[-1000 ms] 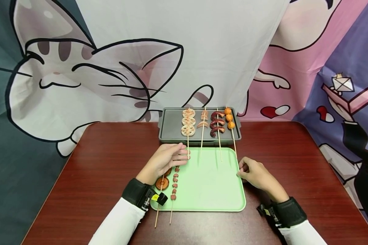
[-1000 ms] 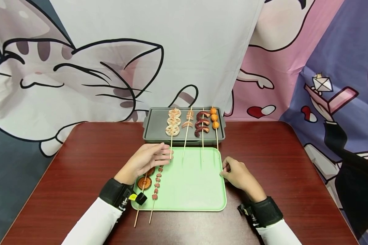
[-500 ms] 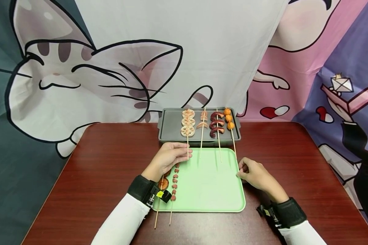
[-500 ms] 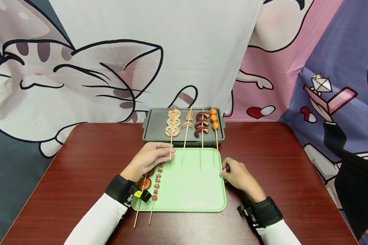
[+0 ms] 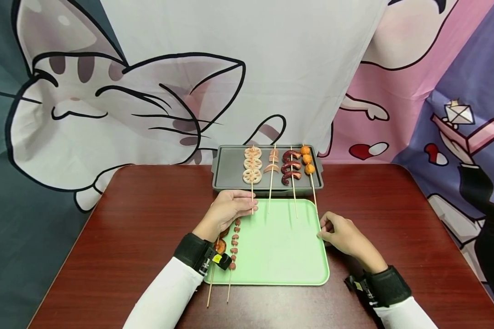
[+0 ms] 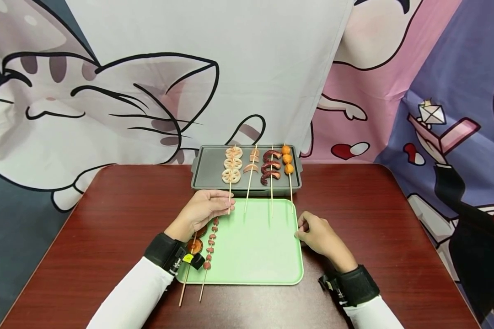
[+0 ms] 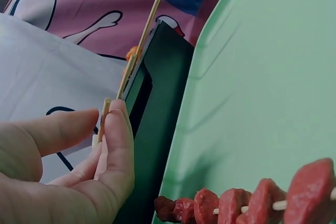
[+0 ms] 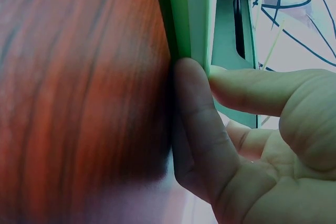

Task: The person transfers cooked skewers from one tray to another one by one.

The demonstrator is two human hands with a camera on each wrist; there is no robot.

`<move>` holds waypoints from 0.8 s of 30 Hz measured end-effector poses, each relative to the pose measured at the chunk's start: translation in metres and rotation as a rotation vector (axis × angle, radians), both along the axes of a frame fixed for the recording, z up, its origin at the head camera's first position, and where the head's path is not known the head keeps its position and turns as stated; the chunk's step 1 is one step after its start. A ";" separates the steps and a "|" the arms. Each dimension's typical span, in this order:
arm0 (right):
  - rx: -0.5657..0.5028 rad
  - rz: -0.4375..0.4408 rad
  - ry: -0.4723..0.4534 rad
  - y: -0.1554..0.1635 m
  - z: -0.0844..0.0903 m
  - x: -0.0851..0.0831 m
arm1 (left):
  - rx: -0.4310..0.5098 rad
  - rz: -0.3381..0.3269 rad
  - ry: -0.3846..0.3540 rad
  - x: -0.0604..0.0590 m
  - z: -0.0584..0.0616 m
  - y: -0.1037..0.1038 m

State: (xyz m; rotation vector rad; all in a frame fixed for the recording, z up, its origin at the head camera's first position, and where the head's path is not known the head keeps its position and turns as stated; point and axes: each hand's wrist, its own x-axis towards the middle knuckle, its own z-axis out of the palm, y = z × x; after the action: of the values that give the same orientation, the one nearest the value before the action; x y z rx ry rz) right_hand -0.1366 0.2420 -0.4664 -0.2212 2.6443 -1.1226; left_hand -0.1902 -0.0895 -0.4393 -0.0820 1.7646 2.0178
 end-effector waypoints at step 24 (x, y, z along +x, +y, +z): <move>0.004 0.005 -0.011 0.001 -0.001 -0.001 | -0.063 0.010 0.034 0.000 0.004 0.002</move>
State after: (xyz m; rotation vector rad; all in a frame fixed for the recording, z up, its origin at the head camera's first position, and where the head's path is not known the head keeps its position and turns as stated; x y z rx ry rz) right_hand -0.1379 0.2434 -0.4671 -0.2206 2.6350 -1.1132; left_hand -0.1904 -0.0879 -0.4348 -0.0769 1.8519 1.9821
